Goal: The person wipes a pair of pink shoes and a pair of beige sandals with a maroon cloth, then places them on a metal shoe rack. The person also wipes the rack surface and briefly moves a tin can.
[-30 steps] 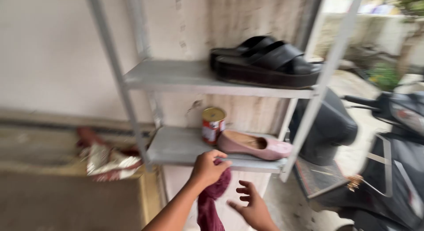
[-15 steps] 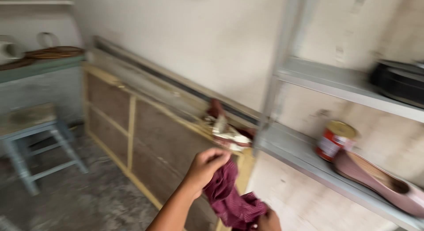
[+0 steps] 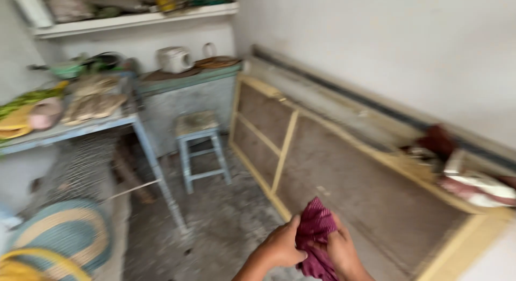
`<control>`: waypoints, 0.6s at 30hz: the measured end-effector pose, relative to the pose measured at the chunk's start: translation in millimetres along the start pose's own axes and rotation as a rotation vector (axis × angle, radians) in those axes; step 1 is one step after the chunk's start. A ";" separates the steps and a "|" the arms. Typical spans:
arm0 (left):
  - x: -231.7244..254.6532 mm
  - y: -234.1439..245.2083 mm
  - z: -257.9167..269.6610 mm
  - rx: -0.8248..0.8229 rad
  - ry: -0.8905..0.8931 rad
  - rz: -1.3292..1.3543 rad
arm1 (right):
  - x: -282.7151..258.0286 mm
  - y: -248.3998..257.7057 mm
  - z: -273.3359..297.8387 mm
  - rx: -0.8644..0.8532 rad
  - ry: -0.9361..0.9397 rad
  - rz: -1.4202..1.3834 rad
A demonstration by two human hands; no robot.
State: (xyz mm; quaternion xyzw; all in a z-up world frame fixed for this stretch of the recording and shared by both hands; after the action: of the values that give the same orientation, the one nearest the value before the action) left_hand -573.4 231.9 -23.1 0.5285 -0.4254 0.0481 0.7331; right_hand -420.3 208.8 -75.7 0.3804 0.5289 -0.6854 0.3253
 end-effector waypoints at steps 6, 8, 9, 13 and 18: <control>-52.9 115.0 66.5 0.277 0.113 0.124 | 29.3 -155.7 -19.9 -0.242 -0.010 0.089; -83.0 145.7 77.0 0.422 0.131 0.145 | 39.9 -200.4 -32.2 -0.312 -0.026 0.106; -103.0 153.8 79.5 0.446 0.142 0.145 | 56.3 -214.0 -46.0 -0.338 -0.029 0.111; -169.7 204.7 104.5 0.725 0.171 0.078 | 114.5 -285.4 -90.1 -0.544 -0.040 0.047; -239.9 284.1 134.1 0.863 0.400 0.041 | 199.0 -377.0 -158.9 -0.656 -0.200 0.092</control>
State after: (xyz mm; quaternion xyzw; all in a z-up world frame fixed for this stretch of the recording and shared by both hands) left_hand -949.9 337.4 34.2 0.7567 -0.2274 0.3357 0.5128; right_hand -811.3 440.9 -91.8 0.2098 0.6688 -0.4972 0.5114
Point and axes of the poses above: each hand's wrist, its own z-axis away from the middle knuckle, its own y-axis out of the back of the hand, x = y × z, the point moved 6 cm from there along -z, towards the middle knuckle
